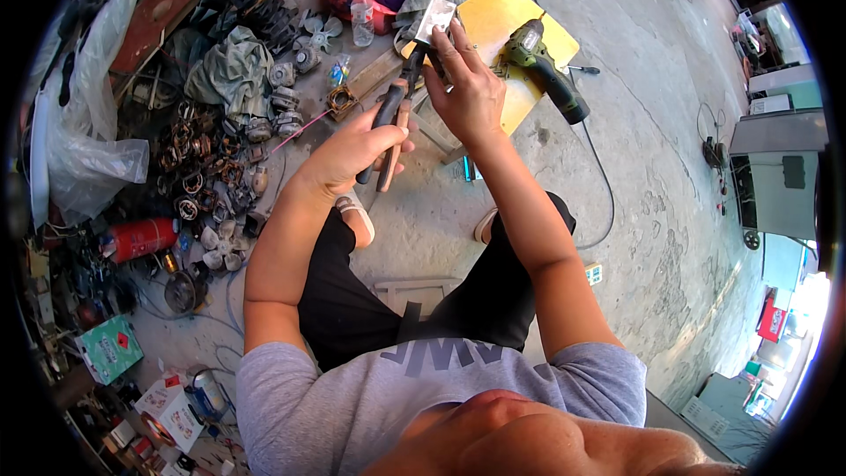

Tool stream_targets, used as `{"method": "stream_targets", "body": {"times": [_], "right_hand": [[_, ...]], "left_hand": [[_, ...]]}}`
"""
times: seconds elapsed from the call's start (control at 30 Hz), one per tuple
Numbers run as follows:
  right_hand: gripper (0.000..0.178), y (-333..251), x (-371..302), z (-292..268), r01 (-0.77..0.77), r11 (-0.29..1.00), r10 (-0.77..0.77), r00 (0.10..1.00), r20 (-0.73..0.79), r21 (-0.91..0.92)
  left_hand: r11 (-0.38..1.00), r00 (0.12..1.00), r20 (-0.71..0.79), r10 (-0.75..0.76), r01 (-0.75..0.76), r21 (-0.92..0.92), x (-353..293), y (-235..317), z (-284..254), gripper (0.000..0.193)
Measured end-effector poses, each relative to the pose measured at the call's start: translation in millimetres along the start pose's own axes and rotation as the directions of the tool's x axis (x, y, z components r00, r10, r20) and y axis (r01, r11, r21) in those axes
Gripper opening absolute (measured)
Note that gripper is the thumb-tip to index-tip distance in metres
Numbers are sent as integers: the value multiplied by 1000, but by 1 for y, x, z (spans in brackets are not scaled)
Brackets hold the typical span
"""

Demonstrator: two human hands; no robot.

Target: The person disassembles a computer fan and casing using a screwdriver and a power drill, removing screws and separating the metal and plastic components by hand.

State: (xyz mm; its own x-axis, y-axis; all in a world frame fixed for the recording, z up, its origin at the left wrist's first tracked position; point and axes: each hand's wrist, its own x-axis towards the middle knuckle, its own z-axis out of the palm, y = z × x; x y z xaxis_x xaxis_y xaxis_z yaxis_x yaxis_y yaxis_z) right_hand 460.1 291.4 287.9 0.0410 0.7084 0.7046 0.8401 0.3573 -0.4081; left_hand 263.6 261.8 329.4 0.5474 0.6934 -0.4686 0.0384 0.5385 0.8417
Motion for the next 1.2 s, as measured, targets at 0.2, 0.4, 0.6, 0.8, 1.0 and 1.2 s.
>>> {"method": "stream_targets", "body": {"times": [0.2, 0.4, 0.6, 0.8, 1.0, 1.2], "right_hand": [[61, 81, 18, -32, -411, 911, 407, 910, 81, 29], [81, 160, -4, -41, -346, 670, 660, 682, 314, -657], [69, 172, -11, -39, -316, 713, 556, 799, 229, -626], [62, 146, -3, -59, -558, 800, 578, 816, 31, -219], [38, 89, -28, -88, -606, 647, 566, 788, 242, 462], [36, 43, -29, -115, -742, 187, 498, 637, 589, 644]], "left_hand": [[999, 999, 30, -23, 24, -48, 2, -5, -21, 51], [994, 998, 42, -43, 47, -99, 11, -11, -33, 42], [999, 997, 68, -34, 36, -33, 18, -10, -38, 41], [1000, 998, 54, -21, 20, 11, 21, -4, -39, 44], [1000, 999, 40, 13, -14, 19, 29, 1, -49, 47], [991, 1000, -12, 19, -17, 131, 31, 7, -49, 57]]}}
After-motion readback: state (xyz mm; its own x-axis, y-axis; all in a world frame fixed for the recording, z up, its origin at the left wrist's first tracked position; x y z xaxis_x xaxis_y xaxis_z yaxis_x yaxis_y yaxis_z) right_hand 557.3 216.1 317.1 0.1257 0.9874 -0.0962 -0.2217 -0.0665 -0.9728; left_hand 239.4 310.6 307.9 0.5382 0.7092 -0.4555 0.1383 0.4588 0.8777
